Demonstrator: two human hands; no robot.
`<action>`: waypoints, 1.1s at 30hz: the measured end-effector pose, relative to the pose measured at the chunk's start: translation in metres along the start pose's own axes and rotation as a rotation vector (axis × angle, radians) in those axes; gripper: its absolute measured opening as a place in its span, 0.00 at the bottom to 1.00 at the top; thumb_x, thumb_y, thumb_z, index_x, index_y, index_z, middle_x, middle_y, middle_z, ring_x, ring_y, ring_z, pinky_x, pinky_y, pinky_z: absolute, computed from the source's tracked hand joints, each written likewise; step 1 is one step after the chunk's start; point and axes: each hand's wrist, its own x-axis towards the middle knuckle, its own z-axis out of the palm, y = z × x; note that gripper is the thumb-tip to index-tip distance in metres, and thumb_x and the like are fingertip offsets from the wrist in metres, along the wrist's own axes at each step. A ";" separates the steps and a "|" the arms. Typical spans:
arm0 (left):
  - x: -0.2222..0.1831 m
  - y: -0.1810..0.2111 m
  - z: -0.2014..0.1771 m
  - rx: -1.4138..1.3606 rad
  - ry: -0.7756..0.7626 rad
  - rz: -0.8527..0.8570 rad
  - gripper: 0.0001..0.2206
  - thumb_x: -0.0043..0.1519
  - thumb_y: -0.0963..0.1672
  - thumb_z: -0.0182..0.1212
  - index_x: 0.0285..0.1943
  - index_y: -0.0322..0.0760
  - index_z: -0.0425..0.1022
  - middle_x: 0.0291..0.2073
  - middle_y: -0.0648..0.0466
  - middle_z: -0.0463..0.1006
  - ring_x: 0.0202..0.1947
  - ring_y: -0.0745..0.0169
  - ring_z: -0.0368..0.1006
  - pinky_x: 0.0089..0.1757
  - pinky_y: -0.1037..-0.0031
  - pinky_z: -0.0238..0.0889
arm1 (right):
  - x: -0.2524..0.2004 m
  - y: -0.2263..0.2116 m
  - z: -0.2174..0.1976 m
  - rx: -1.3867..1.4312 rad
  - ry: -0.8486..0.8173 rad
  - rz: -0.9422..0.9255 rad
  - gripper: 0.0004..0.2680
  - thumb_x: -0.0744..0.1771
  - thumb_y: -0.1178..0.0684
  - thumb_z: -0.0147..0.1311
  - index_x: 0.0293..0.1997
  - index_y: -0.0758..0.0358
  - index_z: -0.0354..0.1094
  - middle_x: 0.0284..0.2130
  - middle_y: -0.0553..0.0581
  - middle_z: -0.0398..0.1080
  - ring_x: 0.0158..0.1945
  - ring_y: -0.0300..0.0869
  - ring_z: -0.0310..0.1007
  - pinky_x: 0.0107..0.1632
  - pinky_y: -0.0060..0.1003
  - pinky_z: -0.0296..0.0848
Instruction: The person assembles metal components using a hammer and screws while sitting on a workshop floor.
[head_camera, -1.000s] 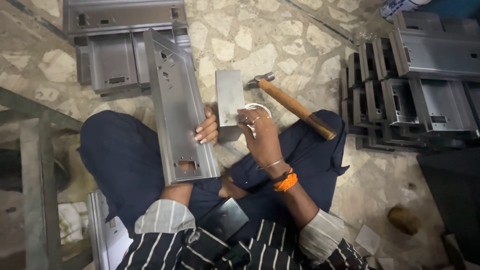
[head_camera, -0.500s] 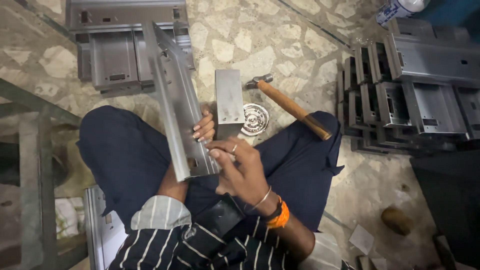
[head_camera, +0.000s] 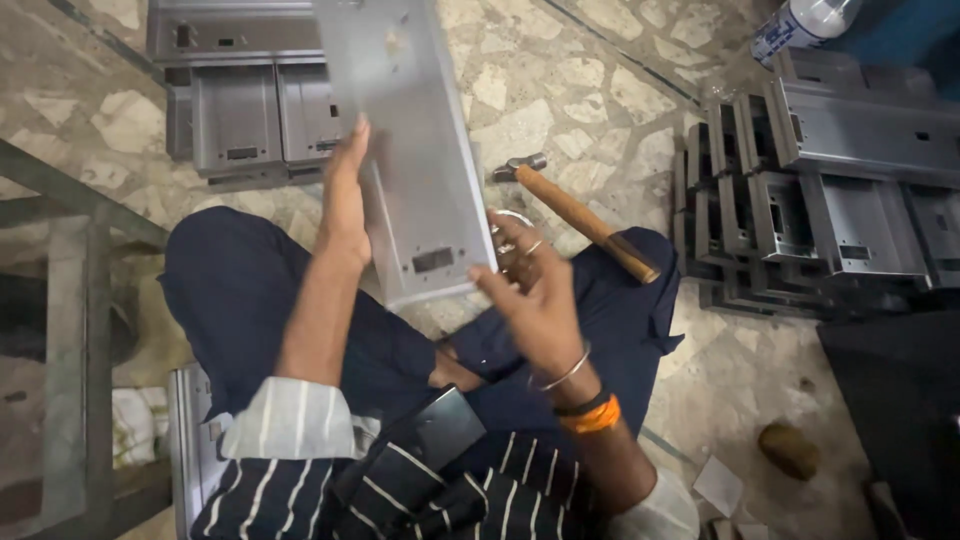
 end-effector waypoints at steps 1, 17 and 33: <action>-0.008 0.017 0.012 -0.001 0.001 0.000 0.31 0.61 0.57 0.61 0.66 0.35 0.67 0.50 0.53 0.77 0.49 0.59 0.77 0.47 0.65 0.75 | 0.006 -0.009 -0.003 0.000 -0.001 0.001 0.23 0.64 0.62 0.65 0.68 0.70 0.64 0.45 0.57 0.70 0.43 0.35 0.71 0.45 0.31 0.76; 0.015 0.034 0.070 0.171 -0.202 0.311 0.24 0.60 0.45 0.73 0.62 0.27 0.73 0.48 0.48 0.82 0.45 0.63 0.80 0.47 0.72 0.77 | 0.062 -0.008 -0.047 0.220 0.007 0.080 0.21 0.65 0.64 0.61 0.67 0.75 0.64 0.45 0.55 0.74 0.42 0.37 0.71 0.40 0.29 0.71; 0.029 -0.062 0.024 0.152 -0.192 0.289 0.27 0.60 0.41 0.71 0.68 0.29 0.68 0.51 0.50 0.80 0.49 0.66 0.78 0.50 0.74 0.73 | 0.034 0.106 -0.035 0.199 0.058 0.244 0.27 0.63 0.59 0.63 0.72 0.69 0.59 0.43 0.51 0.75 0.39 0.33 0.69 0.38 0.28 0.68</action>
